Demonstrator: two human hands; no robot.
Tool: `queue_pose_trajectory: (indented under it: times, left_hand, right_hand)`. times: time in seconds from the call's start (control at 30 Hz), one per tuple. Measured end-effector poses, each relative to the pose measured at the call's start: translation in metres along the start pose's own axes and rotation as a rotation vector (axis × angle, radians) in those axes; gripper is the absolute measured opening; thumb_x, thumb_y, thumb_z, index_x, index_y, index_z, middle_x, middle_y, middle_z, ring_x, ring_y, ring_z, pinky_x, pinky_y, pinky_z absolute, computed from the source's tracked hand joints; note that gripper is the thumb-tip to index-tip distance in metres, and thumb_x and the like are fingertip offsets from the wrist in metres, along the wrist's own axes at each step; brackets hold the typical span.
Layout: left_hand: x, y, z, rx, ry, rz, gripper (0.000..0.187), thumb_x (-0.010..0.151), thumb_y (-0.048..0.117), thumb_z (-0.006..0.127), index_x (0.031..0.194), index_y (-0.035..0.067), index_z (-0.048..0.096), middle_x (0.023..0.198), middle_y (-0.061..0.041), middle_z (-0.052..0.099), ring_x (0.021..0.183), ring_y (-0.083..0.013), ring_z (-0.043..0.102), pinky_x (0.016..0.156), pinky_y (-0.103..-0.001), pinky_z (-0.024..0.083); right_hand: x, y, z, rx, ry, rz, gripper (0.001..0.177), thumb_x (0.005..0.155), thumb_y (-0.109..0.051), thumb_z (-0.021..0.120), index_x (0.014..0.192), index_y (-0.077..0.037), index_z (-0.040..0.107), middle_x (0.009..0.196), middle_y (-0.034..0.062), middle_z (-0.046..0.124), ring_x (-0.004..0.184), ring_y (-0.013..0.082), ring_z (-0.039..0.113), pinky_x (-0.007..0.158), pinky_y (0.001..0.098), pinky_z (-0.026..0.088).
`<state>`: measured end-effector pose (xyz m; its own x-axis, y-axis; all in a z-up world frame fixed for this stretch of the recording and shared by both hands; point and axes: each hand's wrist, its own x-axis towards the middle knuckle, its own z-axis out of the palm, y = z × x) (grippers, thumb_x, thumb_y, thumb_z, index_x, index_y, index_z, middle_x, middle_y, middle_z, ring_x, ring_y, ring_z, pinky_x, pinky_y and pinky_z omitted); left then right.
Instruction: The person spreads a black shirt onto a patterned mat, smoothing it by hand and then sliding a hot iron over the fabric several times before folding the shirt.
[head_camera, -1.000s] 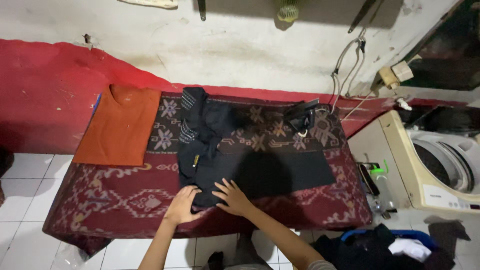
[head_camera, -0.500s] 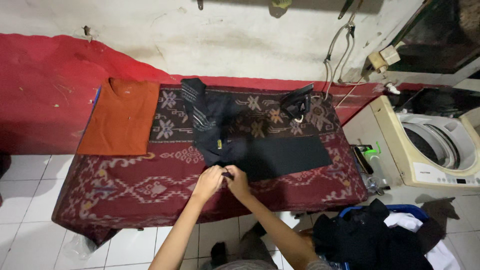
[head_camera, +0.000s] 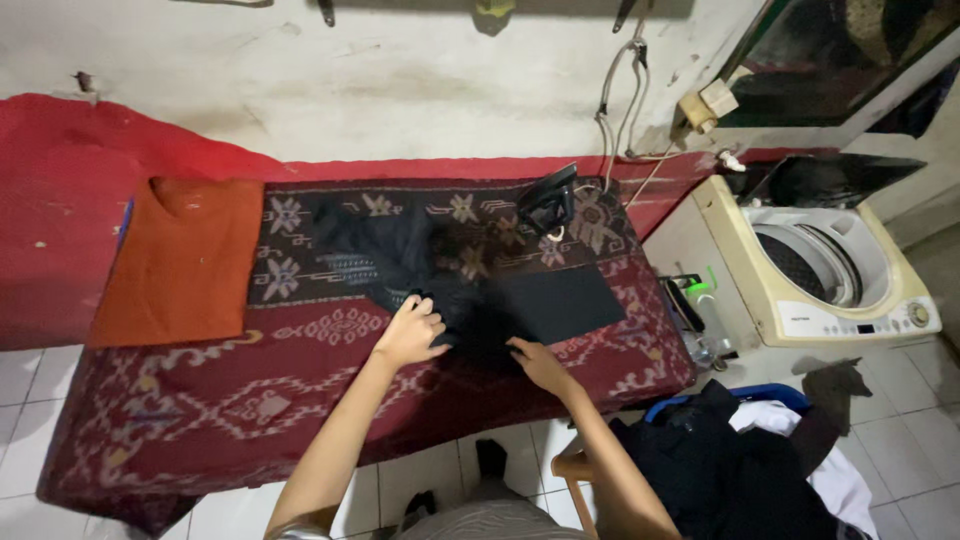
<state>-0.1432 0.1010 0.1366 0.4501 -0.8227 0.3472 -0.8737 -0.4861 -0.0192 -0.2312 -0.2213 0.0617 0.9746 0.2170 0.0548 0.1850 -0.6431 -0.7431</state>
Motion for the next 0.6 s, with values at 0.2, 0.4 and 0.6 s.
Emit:
queue_pose_trajectory:
  times: [0.2,0.4,0.6]
  left_hand:
    - [0.01,-0.038,0.016,-0.153,0.171,-0.082,0.033,0.064,0.031,0.079,0.082,0.007,0.064,0.091,-0.012,0.067,0.102,-0.0314,0.063,0.106,-0.046,0.045]
    - [0.025,-0.037,0.029,-0.429,0.102,-0.628,0.036,0.086,0.036,0.08,0.102,0.008,0.063,0.096,-0.011,0.071,0.093,-0.0343,0.068,0.085,-0.047,0.053]
    - [0.035,-0.065,0.023,-0.196,0.358,-0.476,0.027,0.078,0.034,0.076,0.088,0.011,0.068,0.089,-0.01,0.075,0.092,-0.0325,0.07,0.086,-0.049,0.052]
  right_hand:
    - [0.014,0.047,-0.074,0.047,0.279,-0.018,0.029,0.088,-0.004,0.059,0.115,-0.002,0.069,0.106,0.0169,0.077,0.103,0.0287,0.073,0.093,0.0358,0.053]
    - [0.047,0.064,-0.105,0.042,0.396,0.071,0.023,0.089,0.001,0.063,0.109,-0.004,0.073,0.098,0.0161,0.078,0.092,0.0209,0.075,0.084,0.0335,0.055]
    - [0.08,0.072,-0.13,0.041,0.664,0.124,0.015,0.095,-0.004,0.066,0.109,-0.003,0.071,0.101,0.0178,0.075,0.098,0.0246,0.073,0.088,0.0344,0.053]
